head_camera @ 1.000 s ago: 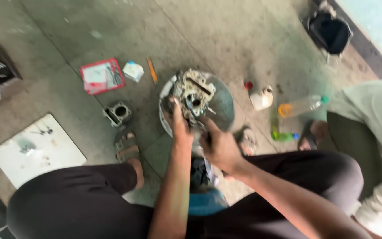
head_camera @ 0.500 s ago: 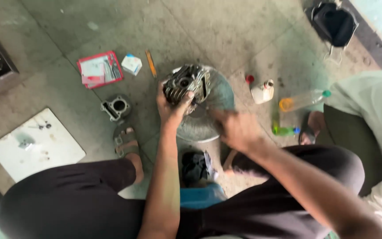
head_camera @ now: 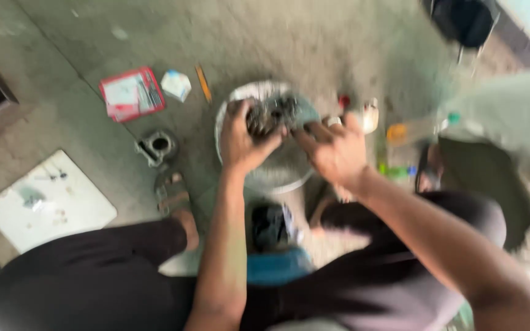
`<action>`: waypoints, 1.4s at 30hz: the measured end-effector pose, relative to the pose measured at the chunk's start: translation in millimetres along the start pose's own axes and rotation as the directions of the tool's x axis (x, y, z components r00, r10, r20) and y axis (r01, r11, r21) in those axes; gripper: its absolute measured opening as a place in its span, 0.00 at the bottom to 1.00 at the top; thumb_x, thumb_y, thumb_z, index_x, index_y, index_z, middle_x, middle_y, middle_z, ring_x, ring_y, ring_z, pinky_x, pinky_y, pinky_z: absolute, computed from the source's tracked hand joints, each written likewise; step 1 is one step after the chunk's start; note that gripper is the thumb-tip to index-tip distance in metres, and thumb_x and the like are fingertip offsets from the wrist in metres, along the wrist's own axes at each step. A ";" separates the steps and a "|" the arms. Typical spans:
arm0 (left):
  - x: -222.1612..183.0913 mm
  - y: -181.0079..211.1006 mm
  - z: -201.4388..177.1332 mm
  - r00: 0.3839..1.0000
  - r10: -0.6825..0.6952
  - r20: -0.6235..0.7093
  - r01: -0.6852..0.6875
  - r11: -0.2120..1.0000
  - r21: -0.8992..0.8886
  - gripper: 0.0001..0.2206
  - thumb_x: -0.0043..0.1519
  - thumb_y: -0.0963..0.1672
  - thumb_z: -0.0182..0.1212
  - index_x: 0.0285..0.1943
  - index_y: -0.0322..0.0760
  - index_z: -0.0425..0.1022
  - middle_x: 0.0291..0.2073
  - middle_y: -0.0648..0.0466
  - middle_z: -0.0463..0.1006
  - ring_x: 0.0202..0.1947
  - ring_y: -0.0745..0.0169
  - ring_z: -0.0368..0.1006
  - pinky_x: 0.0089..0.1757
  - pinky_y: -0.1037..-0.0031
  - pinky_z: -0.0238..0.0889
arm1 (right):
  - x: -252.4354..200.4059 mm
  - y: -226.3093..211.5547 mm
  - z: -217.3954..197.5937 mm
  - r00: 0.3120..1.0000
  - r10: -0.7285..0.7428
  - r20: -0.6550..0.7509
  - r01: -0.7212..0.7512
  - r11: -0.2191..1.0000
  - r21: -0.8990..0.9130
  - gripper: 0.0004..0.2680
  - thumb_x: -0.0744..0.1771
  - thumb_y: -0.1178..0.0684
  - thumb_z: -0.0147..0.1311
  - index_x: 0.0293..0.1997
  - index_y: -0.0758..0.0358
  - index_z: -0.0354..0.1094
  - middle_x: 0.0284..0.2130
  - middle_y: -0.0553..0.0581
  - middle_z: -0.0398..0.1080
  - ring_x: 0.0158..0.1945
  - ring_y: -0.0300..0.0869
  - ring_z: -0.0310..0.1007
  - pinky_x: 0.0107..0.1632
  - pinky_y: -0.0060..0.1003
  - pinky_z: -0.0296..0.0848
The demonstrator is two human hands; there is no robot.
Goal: The recorder is disassembling and cleaning a motorcycle engine cylinder head using manual tools.
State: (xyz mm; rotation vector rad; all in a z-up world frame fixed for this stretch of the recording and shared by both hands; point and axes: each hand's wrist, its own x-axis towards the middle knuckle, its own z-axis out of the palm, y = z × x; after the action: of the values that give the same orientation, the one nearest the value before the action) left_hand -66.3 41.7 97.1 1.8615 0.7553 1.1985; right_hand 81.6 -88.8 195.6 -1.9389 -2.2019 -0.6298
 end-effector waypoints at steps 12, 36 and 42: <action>-2.7 6.6 3.5 0.991 0.130 0.014 -0.129 0.989 -0.075 0.30 0.51 0.53 0.78 0.57 0.37 0.72 0.51 0.44 0.74 0.53 0.42 0.73 0.53 0.56 0.68 | -11.8 18.6 16.1 0.627 0.348 0.697 -0.759 0.473 0.447 0.05 0.66 0.51 0.59 0.42 0.58 0.75 0.33 0.61 0.79 0.35 0.50 0.78 0.39 0.47 0.74; -46.5 -104.9 63.2 0.650 -0.739 -0.179 -0.004 0.233 -0.973 0.18 0.57 0.40 0.68 0.56 0.30 0.73 0.47 0.49 0.77 0.48 0.55 0.74 0.49 0.65 0.69 | -91.9 38.6 296.4 0.319 0.380 0.868 -0.690 0.721 -0.063 0.14 0.64 0.47 0.55 0.48 0.65 0.74 0.45 0.70 0.76 0.50 0.61 0.78 0.52 0.54 0.77; -49.9 -96.9 70.8 0.664 -0.725 -0.185 0.106 0.336 -0.936 0.17 0.55 0.40 0.70 0.53 0.32 0.74 0.46 0.51 0.78 0.46 0.60 0.73 0.49 0.68 0.67 | -0.6 62.0 69.9 0.433 0.390 0.813 -0.604 0.794 -0.059 0.11 0.70 0.46 0.42 0.53 0.54 0.69 0.31 0.65 0.76 0.32 0.54 0.79 0.33 0.52 0.79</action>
State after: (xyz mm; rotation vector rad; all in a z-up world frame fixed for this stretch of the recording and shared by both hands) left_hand -26.3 31.1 -26.1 0.2937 0.6803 1.3884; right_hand 153.7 -56.6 145.7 -2.8747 -1.6350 0.7495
